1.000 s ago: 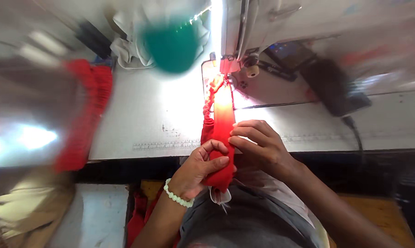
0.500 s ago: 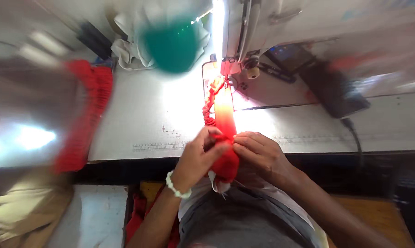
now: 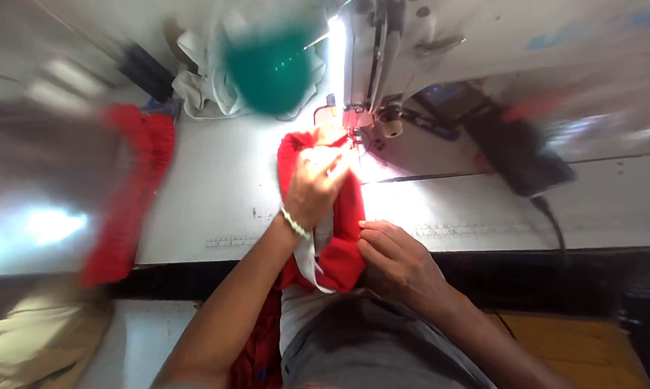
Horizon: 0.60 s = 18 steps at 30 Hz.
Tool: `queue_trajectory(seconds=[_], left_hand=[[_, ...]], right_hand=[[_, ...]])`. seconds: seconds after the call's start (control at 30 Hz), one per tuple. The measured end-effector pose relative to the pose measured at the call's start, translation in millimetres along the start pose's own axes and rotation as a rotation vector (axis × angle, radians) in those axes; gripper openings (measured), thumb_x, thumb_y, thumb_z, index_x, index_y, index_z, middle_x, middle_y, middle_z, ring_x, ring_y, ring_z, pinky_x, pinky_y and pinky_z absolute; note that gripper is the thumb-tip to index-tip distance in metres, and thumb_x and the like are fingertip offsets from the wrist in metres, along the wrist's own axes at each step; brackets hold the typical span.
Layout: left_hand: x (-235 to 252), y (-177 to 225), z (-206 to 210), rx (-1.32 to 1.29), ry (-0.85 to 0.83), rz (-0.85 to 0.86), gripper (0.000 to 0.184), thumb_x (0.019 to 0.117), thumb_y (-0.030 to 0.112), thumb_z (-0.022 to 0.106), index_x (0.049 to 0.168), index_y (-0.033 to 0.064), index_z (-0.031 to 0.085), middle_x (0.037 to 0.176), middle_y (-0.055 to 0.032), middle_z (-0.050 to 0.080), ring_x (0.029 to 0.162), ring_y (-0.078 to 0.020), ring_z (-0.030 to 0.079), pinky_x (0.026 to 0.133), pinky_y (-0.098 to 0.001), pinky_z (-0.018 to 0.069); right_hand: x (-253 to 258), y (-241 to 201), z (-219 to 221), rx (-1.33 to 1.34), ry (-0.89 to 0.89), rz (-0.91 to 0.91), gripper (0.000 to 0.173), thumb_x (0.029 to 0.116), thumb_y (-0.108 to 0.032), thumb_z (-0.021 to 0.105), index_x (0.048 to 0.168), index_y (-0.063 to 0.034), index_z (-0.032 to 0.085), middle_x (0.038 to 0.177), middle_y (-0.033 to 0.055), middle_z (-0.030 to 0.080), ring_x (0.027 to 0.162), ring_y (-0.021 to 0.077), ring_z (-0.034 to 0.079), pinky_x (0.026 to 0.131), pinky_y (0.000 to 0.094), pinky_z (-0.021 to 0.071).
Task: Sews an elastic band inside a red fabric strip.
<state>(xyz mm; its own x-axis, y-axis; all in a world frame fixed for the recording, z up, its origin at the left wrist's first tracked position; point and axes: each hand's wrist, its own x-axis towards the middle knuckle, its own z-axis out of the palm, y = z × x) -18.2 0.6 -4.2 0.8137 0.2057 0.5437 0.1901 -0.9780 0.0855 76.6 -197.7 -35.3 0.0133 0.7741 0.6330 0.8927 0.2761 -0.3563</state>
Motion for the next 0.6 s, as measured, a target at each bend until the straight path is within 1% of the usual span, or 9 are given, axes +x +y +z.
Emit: queue_trajectory(seconds=[0.03,0.1,0.2,0.3,0.4,0.47,0.5,0.57,0.6], left_hand=[[-10,8,-1,-0.102,-0.036,0.065,0.016,0.0971,0.008,0.062,0.101,0.0033,0.077,0.110,-0.0142,0.074,0.105,-0.0295,0.069,0.089,-0.0451,0.0528],[-26,10,-7,-0.306,-0.193,0.087,0.023,0.1020,0.011,0.057,0.111,0.0032,0.076,0.121,-0.0133,0.072,0.117,-0.0269,0.068,0.098,-0.0416,0.0546],[-35,-2,-16,-0.413,-0.316,0.064,0.034,0.1002,0.002,0.049,0.121,0.0085,0.075,0.133,-0.0115,0.068,0.129,-0.0259,0.062,0.107,-0.0450,0.0480],[-31,-11,-17,-0.374,-0.354,0.119,0.039,0.0960,-0.002,0.050,0.123,0.0133,0.075,0.136,-0.0106,0.067,0.130,-0.0273,0.060,0.105,-0.0495,0.0469],[-19,-11,-21,-0.312,-0.355,0.213,0.040,0.0839,0.004,0.058,0.119,0.0134,0.075,0.131,-0.0089,0.068,0.131,-0.0279,0.058,0.112,-0.0543,0.0387],[-8,-10,-21,-0.299,-0.302,0.297,0.037,0.0748,0.005,0.064,0.110,0.0089,0.077,0.123,-0.0104,0.072,0.126,-0.0285,0.062,0.113,-0.0546,0.0376],[-4,-10,-19,-0.300,-0.262,0.339,0.032,0.0754,0.003,0.064,0.104,0.0067,0.077,0.117,-0.0107,0.074,0.122,-0.0276,0.064,0.112,-0.0526,0.0396],[1,-13,-12,-0.319,-0.158,0.399,0.017,0.0880,-0.001,0.060,0.095,0.0030,0.076,0.102,-0.0116,0.075,0.108,-0.0262,0.069,0.105,-0.0464,0.0475],[3,-14,-9,-0.328,-0.100,0.415,0.017,0.0922,-0.002,0.059,0.092,0.0020,0.075,0.096,-0.0119,0.075,0.102,-0.0254,0.071,0.101,-0.0434,0.0504]], right_hand=[[-1,-1,1,0.015,0.001,0.014,0.017,0.0982,-0.002,0.055,0.094,-0.0045,0.071,0.097,0.0118,0.075,0.107,0.0284,0.072,0.100,0.0373,0.0554],[-1,-2,1,0.042,0.014,0.042,0.015,0.0975,-0.003,0.056,0.092,-0.0051,0.070,0.095,0.0124,0.074,0.107,0.0289,0.072,0.099,0.0378,0.0561],[1,-4,0,0.071,0.039,0.059,0.016,0.0984,-0.002,0.055,0.094,-0.0050,0.069,0.095,0.0133,0.073,0.107,0.0285,0.071,0.099,0.0379,0.0557],[4,-3,-1,0.083,0.086,0.073,0.016,0.1000,-0.002,0.053,0.096,-0.0059,0.068,0.098,0.0137,0.073,0.108,0.0266,0.071,0.100,0.0350,0.0548],[6,-3,-2,0.121,0.140,0.106,0.016,0.1020,-0.003,0.051,0.097,-0.0065,0.066,0.100,0.0131,0.072,0.109,0.0223,0.069,0.100,0.0293,0.0529],[10,-3,-2,0.162,0.171,0.122,0.017,0.1029,-0.003,0.050,0.098,-0.0054,0.066,0.102,0.0136,0.072,0.110,0.0213,0.069,0.099,0.0271,0.0530],[12,-3,-2,0.178,0.185,0.129,0.017,0.1033,-0.003,0.050,0.099,-0.0050,0.066,0.104,0.0139,0.072,0.110,0.0208,0.069,0.099,0.0266,0.0533],[18,-3,-2,0.195,0.207,0.135,0.017,0.1033,-0.003,0.050,0.100,-0.0043,0.067,0.103,0.0141,0.072,0.109,0.0199,0.068,0.097,0.0259,0.0537],[22,-3,-3,0.194,0.216,0.132,0.016,0.1032,-0.003,0.050,0.100,-0.0042,0.066,0.103,0.0142,0.071,0.108,0.0196,0.068,0.097,0.0254,0.0536]])
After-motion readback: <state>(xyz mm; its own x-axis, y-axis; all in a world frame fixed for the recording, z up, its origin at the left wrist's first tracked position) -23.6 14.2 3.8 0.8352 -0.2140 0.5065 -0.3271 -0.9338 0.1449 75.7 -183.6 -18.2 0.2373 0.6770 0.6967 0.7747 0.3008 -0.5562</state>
